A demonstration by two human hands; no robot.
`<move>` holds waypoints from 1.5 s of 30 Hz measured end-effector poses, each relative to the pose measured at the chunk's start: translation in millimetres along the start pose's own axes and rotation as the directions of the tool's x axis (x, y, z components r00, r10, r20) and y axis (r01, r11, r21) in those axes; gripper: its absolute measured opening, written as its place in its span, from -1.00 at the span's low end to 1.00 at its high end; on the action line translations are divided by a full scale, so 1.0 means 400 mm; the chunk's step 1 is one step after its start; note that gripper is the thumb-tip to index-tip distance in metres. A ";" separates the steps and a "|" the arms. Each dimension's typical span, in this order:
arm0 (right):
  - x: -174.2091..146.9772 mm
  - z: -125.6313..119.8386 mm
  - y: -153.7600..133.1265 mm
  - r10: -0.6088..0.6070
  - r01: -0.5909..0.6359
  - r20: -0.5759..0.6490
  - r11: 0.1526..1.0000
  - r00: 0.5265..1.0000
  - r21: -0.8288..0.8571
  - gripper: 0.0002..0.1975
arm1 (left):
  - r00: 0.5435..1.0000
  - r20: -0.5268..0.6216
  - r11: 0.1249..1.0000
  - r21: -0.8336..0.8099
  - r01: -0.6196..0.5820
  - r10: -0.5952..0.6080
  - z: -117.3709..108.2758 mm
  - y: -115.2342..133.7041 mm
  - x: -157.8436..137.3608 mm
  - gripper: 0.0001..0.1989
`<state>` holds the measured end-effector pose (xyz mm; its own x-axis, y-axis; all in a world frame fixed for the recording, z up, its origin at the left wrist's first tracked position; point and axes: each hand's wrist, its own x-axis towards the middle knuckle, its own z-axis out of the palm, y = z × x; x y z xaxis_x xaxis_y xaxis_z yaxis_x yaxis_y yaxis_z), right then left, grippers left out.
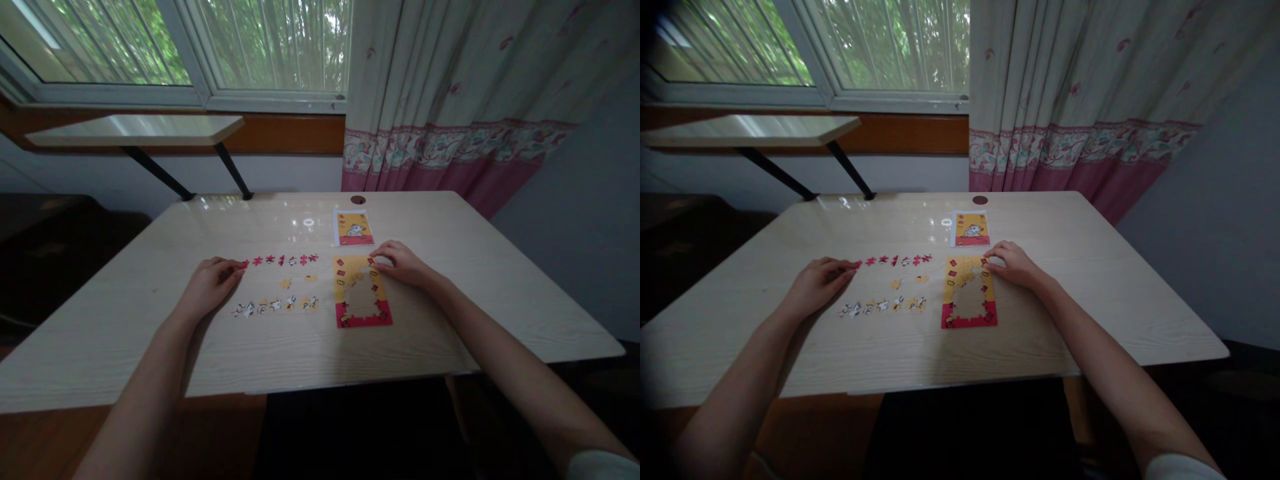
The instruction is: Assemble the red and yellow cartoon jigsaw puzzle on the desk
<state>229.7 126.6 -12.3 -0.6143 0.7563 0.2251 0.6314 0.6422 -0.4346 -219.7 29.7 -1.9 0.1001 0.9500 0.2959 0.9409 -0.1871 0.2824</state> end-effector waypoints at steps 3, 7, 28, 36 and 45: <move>0.000 -0.001 -0.001 0.005 -0.005 0.001 1.000 1.000 0.000 -0.69 | 1.000 0.009 1.000 0.007 0.016 -0.016 -0.003 0.007 -0.001 -0.56; 0.000 -0.003 -0.003 0.011 -0.011 0.005 1.000 1.000 -0.007 -0.70 | 0.999 0.020 1.000 0.013 0.028 -0.028 -0.005 0.009 -0.002 -0.58; 0.004 -0.001 -0.002 0.020 -0.020 0.001 1.000 1.000 -0.014 -0.68 | 0.998 0.041 0.999 0.011 0.047 -0.047 -0.008 0.012 -0.001 -0.59; 0.003 -0.005 -0.002 0.023 -0.023 0.000 0.999 1.000 -0.036 -0.68 | 0.997 0.037 0.998 0.006 0.060 -0.060 -0.004 0.008 -0.002 -0.62; 0.003 -0.001 0.006 0.018 -0.018 0.003 0.999 1.000 -0.038 -0.67 | 0.999 0.028 1.000 -0.006 0.027 -0.027 -0.003 0.006 -0.002 -0.60</move>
<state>230.6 129.0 -12.8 -0.6039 0.7675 0.2150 0.6598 0.6327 -0.4053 -217.9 28.1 -0.2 0.0839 0.9613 0.2623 0.9414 -0.1628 0.2956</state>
